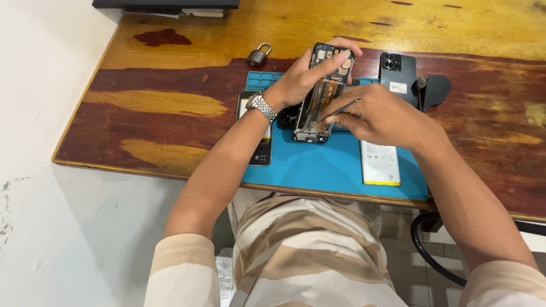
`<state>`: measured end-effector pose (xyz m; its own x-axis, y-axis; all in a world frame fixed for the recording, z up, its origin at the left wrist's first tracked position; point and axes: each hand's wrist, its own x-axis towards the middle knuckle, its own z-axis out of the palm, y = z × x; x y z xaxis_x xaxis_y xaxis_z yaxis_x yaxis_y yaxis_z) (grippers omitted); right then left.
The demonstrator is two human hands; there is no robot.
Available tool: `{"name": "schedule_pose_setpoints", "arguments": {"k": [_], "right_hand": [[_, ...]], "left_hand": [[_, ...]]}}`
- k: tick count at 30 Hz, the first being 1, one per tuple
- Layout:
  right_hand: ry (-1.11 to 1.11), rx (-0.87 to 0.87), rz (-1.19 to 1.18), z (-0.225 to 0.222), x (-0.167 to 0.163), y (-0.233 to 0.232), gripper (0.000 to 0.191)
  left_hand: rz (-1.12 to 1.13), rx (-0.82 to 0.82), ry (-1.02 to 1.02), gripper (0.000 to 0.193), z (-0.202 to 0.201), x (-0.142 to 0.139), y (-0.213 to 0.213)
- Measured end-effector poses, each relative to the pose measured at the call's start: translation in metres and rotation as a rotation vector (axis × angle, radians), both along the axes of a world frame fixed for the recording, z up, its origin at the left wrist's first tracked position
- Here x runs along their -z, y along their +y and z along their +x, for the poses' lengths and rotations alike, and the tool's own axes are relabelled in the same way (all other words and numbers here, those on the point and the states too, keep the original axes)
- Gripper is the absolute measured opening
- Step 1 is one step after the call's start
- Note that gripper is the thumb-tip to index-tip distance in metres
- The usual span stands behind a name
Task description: The person uses tweezers to carefully lift and remove a thin metallic component from the interior of a disassembled smartphone. The phone is held steady in the left hand while the right hand manipulates the tweezers to extract the part from the battery area.
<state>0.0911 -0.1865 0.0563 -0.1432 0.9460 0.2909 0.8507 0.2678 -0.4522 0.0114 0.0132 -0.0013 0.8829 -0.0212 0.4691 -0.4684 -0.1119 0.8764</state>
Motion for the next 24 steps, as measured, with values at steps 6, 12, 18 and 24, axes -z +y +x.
{"name": "schedule_pose_setpoints", "arguments": {"k": [6,12,18,24], "right_hand": [[-0.017,-0.046,0.056,0.0009,0.0008,0.0016,0.014],[0.017,0.080,-0.163,-0.0029,0.0013,0.0032,0.015],[0.055,-0.024,-0.052,-0.0022,0.0046,0.0051,0.015],[0.108,0.056,-0.060,0.0005,0.0057,0.0077,0.015]], "left_hand": [[-0.001,-0.022,0.008,0.047,-0.0035,-0.0003,0.0008],[0.035,-0.025,-0.033,0.046,-0.0044,0.0001,0.0025],[-0.005,-0.019,0.055,0.047,-0.0053,0.0007,0.0041],[0.027,-0.028,0.000,0.047,-0.0046,0.0008,0.0049]]}}
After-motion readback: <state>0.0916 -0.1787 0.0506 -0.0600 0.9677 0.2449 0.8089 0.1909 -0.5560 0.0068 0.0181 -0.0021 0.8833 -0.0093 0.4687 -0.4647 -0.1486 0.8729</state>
